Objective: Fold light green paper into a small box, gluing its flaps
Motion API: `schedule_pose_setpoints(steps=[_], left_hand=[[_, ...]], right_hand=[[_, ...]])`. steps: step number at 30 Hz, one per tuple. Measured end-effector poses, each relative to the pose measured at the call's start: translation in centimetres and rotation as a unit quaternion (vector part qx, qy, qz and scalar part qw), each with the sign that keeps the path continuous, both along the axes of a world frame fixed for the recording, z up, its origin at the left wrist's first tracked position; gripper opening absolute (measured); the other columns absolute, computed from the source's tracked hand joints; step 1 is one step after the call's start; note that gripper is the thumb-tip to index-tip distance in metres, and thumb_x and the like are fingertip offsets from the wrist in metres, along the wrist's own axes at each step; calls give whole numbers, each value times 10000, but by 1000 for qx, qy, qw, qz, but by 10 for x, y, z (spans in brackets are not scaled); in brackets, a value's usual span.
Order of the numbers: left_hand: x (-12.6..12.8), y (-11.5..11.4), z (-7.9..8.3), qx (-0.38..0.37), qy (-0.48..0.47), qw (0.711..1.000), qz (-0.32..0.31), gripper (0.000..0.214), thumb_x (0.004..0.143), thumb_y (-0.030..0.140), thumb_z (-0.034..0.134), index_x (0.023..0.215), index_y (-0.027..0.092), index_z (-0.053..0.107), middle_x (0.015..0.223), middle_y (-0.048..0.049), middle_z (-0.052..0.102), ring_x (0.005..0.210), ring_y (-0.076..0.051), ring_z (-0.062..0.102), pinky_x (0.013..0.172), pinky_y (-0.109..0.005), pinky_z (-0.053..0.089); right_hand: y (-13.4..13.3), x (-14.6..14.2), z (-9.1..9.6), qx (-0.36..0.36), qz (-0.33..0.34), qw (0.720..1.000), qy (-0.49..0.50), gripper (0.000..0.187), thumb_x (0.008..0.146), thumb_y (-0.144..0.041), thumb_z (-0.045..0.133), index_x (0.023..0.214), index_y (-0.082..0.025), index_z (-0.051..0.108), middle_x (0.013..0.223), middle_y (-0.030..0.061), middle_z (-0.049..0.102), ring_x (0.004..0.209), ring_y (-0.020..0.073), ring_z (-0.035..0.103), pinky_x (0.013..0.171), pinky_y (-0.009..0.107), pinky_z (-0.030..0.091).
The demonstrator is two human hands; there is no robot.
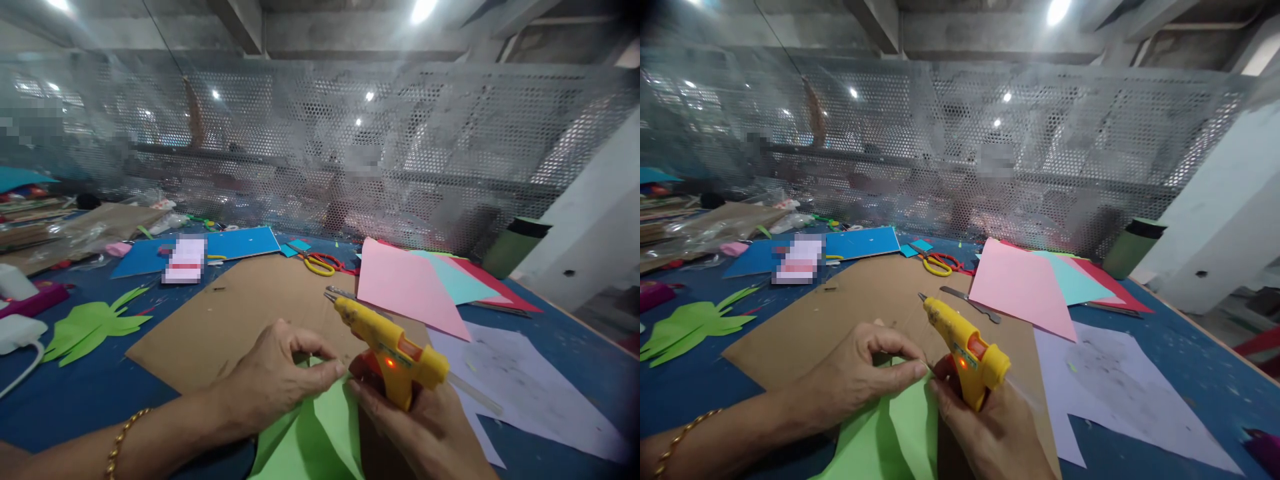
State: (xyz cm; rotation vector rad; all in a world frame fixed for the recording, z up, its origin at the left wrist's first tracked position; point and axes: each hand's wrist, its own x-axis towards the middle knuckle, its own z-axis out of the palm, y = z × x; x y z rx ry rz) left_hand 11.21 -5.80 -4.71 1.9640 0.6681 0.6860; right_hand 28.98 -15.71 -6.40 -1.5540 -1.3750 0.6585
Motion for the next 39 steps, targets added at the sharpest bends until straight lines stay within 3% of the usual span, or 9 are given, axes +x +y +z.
schedule_pose_setpoints(steps=[5, 9, 13, 17, 22, 27, 30, 39], left_hand=[[-1, 0, -1, -7, -4, 1000, 1, 220, 877, 320, 604, 820, 194, 775, 768, -22, 736, 714, -165, 633, 610, -253, 448], [-2, 0, 6, -35, 1, 999, -9, 262, 863, 399, 638, 848, 184, 787, 798, -45, 742, 751, -183, 633, 666, -276, 473], [-6, 6, 11, -70, -2, 997, 14, 392, 763, 435, 751, 1060, 178, 746, 941, -61, 711, 871, -206, 620, 774, -303, 478], [-9, 15, 8, -122, -26, 992, -4, 504, 770, 459, 746, 1158, 156, 639, 883, -36, 636, 783, -173, 596, 671, -269, 465], [-9, 15, 2, -326, -81, 940, -54, 459, 715, 421, 832, 1015, 136, 633, 871, -54, 678, 718, -147, 630, 634, -242, 476], [-3, 10, -2, -453, -151, 871, -114, 418, 680, 318, 870, 978, 76, 707, 891, -127, 723, 761, -179, 686, 791, -323, 531], [-1, 8, -6, -460, -150, 867, -119, 383, 720, 329, 842, 979, 66, 740, 876, -138, 734, 778, -180, 696, 783, -294, 529], [-1, 3, -9, -398, -140, 902, -90, 415, 753, 450, 803, 956, 97, 722, 890, -114, 730, 760, -176, 682, 697, -262, 506]], right_hand=[[3, 8, 0, -36, 19, 999, -26, 224, 859, -457, 625, 894, -237, 651, 820, 27, 677, 753, 200, 639, 662, 298, 533], [3, 7, 1, -34, 7, 999, -7, 263, 840, -486, 642, 882, -227, 660, 810, 31, 683, 750, 206, 639, 655, 302, 528], [3, 8, 3, -43, -23, 999, 10, 290, 829, -508, 652, 865, -220, 657, 742, 27, 670, 698, 203, 619, 595, 292, 492], [6, 13, 1, -38, -46, 997, 43, 325, 796, -537, 682, 842, -217, 647, 710, 22, 654, 648, 197, 603, 541, 287, 477], [10, 17, -1, -2, -68, 993, 99, 334, 767, -517, 719, 857, -203, 648, 697, 13, 643, 605, 181, 585, 532, 293, 486], [12, 14, 7, 36, -123, 989, 76, 351, 702, -494, 751, 842, -193, 638, 670, 10, 647, 578, 175, 581, 518, 289, 485], [14, 12, 12, 35, -137, 988, 65, 364, 673, -490, 745, 846, -188, 639, 640, 8, 642, 555, 182, 585, 499, 295, 484], [15, 15, 6, 50, -136, 988, 55, 314, 705, -466, 744, 812, -199, 618, 746, 36, 696, 644, 217, 648, 537, 316, 507]])
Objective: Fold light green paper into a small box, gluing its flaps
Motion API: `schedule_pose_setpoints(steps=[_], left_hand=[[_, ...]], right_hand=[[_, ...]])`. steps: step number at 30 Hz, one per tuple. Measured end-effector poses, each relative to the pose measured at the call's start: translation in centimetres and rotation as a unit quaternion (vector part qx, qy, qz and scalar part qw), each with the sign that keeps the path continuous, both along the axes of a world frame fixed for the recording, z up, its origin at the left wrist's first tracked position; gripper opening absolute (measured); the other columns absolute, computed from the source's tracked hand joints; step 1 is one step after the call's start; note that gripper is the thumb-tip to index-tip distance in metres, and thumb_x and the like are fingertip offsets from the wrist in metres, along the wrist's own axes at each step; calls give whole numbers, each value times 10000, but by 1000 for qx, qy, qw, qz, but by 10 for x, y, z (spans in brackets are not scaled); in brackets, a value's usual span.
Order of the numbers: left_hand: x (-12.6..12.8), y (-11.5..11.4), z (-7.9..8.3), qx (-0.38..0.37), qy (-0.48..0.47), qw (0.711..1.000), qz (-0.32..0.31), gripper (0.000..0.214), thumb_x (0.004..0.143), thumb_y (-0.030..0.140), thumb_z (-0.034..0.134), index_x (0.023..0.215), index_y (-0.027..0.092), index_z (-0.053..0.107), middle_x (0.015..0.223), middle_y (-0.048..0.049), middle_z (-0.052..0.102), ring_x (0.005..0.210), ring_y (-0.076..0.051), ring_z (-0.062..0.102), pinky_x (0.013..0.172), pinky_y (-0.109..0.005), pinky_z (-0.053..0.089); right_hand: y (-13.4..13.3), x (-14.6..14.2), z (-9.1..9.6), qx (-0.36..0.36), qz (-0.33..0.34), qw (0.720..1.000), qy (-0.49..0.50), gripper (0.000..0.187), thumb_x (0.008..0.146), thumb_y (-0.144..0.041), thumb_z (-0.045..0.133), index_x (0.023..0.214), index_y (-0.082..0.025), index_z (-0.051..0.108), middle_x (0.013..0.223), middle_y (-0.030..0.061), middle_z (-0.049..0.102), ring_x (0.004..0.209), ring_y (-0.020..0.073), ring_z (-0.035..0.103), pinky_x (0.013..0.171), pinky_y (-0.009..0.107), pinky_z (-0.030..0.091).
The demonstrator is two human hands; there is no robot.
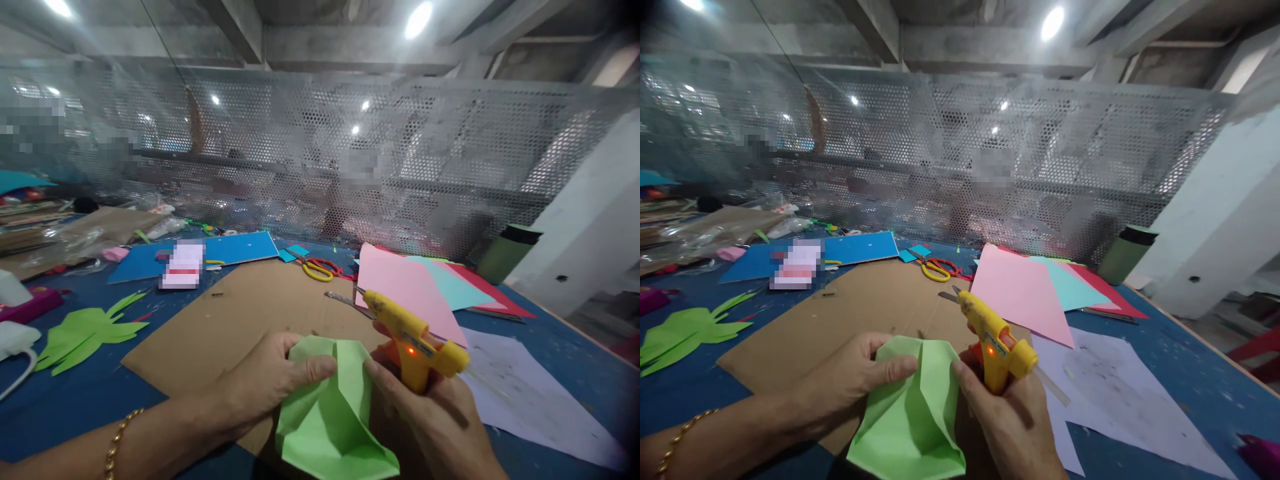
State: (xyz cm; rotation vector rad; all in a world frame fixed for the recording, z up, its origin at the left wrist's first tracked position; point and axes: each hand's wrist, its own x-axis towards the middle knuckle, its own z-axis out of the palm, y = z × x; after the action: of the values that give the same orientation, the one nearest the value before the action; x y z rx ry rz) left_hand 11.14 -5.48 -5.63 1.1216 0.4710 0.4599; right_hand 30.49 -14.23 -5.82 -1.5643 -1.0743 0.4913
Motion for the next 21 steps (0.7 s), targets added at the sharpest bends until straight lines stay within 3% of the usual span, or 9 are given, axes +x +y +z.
schedule_pose_setpoints(steps=[5, 10, 16, 21], left_hand=[[5, -3, 3, -3, 29, 999, 31, 469, 640, 400, 875, 956, 95, 710, 885, -109, 729, 737, -182, 678, 689, -279, 521], [9, -2, 1, -29, 45, 994, 92, 421, 596, 334, 864, 913, 95, 724, 794, -96, 727, 635, -177, 663, 606, -286, 536], [3, 8, 2, -20, 49, 996, 67, 375, 604, 280, 836, 920, 105, 737, 815, -95, 736, 675, -186, 686, 630, -267, 537], [-8, 23, 5, 30, 128, 991, 41, 267, 673, 252, 787, 893, 105, 752, 810, -83, 736, 630, -142, 654, 566, -212, 490]], right_hand=[[1, -2, 2, 7, -15, 1000, -8, 381, 675, -476, 756, 904, -195, 640, 769, 41, 703, 669, 232, 658, 591, 342, 533], [-2, -4, 1, -39, 22, 999, 3, 340, 720, -518, 721, 808, -196, 659, 703, 27, 661, 613, 200, 605, 532, 311, 499], [-8, -11, 4, -34, 54, 996, 57, 371, 767, -549, 713, 757, -191, 616, 527, -40, 506, 488, 123, 457, 464, 244, 366], [-11, -3, 16, -7, -5, 995, 95, 401, 746, -540, 751, 656, -177, 605, 536, -11, 541, 541, 131, 479, 504, 247, 361]])
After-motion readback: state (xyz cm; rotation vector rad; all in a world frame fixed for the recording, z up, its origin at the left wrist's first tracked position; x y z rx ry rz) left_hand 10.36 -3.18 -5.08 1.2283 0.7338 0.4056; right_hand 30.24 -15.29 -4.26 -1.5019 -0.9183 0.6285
